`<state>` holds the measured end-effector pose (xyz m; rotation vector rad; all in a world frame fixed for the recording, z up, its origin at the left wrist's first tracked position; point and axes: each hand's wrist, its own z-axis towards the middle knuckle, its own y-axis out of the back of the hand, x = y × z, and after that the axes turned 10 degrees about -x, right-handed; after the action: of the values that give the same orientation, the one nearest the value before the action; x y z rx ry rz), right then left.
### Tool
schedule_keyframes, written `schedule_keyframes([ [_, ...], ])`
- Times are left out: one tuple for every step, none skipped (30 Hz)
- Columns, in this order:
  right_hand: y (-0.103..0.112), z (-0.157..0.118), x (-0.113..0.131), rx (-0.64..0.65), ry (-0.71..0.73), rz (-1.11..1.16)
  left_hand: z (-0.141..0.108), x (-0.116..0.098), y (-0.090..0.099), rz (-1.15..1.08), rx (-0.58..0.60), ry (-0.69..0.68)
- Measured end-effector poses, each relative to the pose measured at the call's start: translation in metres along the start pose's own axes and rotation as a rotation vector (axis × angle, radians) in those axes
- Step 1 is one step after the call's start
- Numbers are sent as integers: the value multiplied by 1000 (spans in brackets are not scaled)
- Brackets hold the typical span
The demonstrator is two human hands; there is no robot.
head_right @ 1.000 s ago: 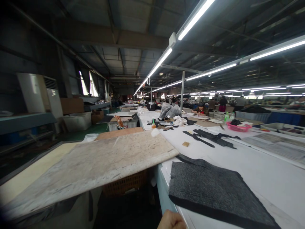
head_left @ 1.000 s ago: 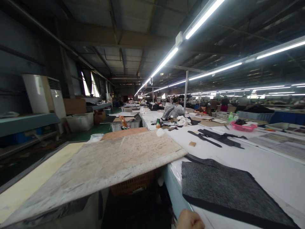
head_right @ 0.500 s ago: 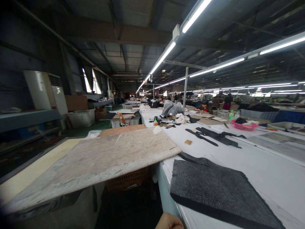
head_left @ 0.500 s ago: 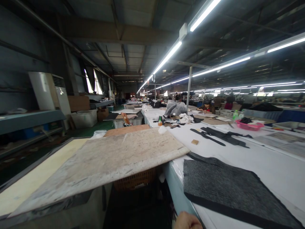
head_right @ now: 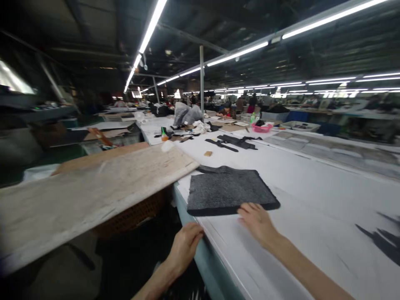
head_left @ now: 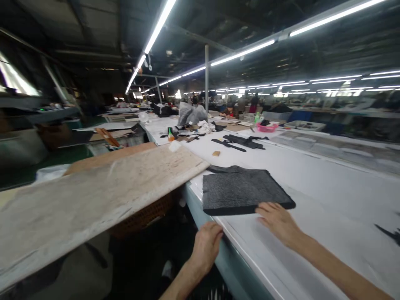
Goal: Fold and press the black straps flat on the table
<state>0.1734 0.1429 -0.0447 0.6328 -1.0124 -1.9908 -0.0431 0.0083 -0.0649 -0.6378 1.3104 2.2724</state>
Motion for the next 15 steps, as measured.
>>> schedule_keyframes([
  [0, 5, 7, 49, -13, -5, 1, 2, 0, 16, -31, -58],
  [-3, 14, 15, 91, -19, -1, 1, 4, 0, 32, -63, -109],
  [-8, 24, 25, 123, -19, 9, 1, 6, -1, 49, -96, -153],
  [-14, 35, 34, 139, -13, 19, 1, 7, -1, 67, -125, -192],
  [-20, 44, 43, 142, 0, 27, 0, 8, -2, 85, -147, -225],
  [-26, 52, 50, 141, 17, 32, 0, 9, -2, 100, -163, -253],
  [-32, 57, 57, 140, 36, 34, 0, 9, -3, 112, -172, -275],
  [-37, 60, 61, 141, 55, 36, 0, 9, -4, 119, -174, -290],
  [-41, 60, 65, 142, 72, 38, 0, 9, -5, 123, -170, -297],
  [-44, 60, 68, 143, 91, 39, 0, 9, -6, 125, -162, -300],
  [-46, 59, 70, 143, 111, 37, 0, 9, -7, 127, -152, -301],
  [-48, 57, 71, 145, 132, 30, 0, 10, -9, 130, -141, -302],
  [-49, 57, 72, 147, 152, 17, -1, 10, -11, 134, -132, -305],
  [-50, 56, 74, 149, 173, 0, -2, 11, -12, 139, -127, -311],
  [-51, 56, 75, 153, 193, -18, -2, 12, -13, 144, -127, -316],
])
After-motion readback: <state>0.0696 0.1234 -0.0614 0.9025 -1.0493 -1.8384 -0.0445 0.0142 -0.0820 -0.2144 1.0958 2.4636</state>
